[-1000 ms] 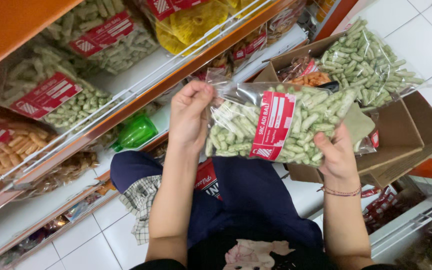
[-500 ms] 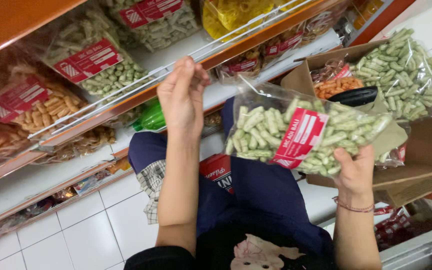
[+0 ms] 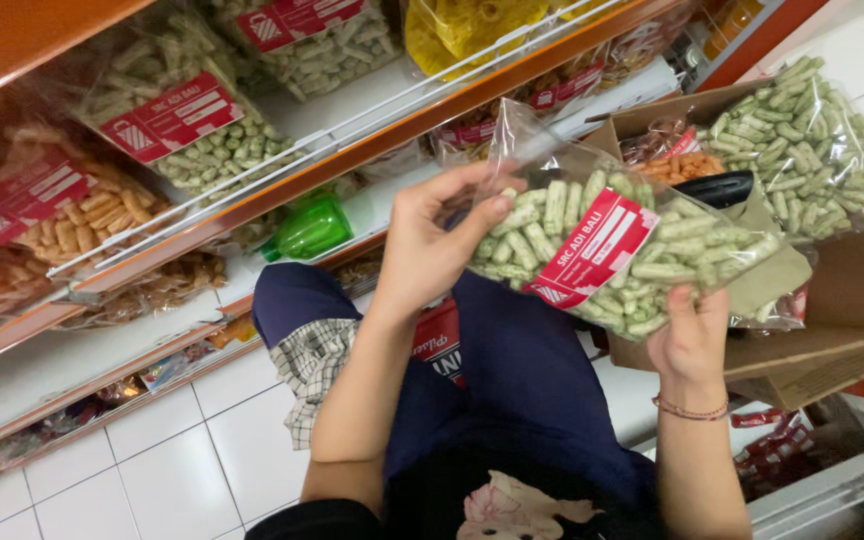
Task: The person wipes down grocery store shelves and individual snack bags using a cloth, then rearranges the bags on the shelves.
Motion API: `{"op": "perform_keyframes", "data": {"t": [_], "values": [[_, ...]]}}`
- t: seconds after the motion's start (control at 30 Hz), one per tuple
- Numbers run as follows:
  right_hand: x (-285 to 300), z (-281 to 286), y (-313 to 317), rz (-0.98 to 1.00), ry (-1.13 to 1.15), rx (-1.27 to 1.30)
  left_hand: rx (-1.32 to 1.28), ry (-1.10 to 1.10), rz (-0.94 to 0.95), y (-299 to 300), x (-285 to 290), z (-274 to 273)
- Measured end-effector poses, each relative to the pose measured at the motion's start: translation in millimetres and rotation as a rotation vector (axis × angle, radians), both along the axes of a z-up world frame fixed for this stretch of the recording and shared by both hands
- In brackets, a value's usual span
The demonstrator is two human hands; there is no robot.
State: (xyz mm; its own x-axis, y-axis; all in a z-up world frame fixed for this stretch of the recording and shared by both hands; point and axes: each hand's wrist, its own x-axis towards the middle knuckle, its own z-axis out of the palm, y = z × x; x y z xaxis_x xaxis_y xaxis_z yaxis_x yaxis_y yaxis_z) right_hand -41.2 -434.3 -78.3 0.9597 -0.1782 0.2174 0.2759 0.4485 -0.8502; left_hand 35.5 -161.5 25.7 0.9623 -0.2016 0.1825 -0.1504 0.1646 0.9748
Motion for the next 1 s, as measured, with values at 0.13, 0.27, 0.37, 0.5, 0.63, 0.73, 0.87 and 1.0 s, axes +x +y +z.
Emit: {"op": "perform_keyframes", "data": {"t": [0.13,0.27,0.37,0.5,0.63,0.73,0.87,1.0], "values": [[-1.5,18.6,-3.1,-0.228,-0.143,-0.285,0.31,-0.208,0.018,6.5,-10.6,28.6],[-3.2,36.2,-0.4,-0.2,-0.225,-0.549,0.687,-0.669,-0.136,-5.7,-11.4,55.9],[-7.5,38.1,8.9,-0.027,-0.166,-0.666,0.76,-0.747,-0.351,-29.8,-12.4,64.9],[-23.6,30.6,0.8,-0.055,-0.001,-0.554,0.646,-0.81,-0.49,-72.2,-5.2,62.5],[-46.5,14.4,-43.4,-0.19,0.119,-0.556,0.449,-0.83,-0.592,-113.2,3.3,45.5],[-65.0,6.2,-89.2,-0.216,0.082,-0.221,0.207,-0.516,-0.582,-129.4,40.8,26.0],[-81.8,4.2,-124.8,-0.238,-0.036,0.05,0.402,-0.537,-0.407,-177.9,61.7,-19.3],[-91.6,9.5,-134.1,-0.268,0.022,0.144,0.722,-0.763,-0.531,-233.8,29.1,-68.0]]}}
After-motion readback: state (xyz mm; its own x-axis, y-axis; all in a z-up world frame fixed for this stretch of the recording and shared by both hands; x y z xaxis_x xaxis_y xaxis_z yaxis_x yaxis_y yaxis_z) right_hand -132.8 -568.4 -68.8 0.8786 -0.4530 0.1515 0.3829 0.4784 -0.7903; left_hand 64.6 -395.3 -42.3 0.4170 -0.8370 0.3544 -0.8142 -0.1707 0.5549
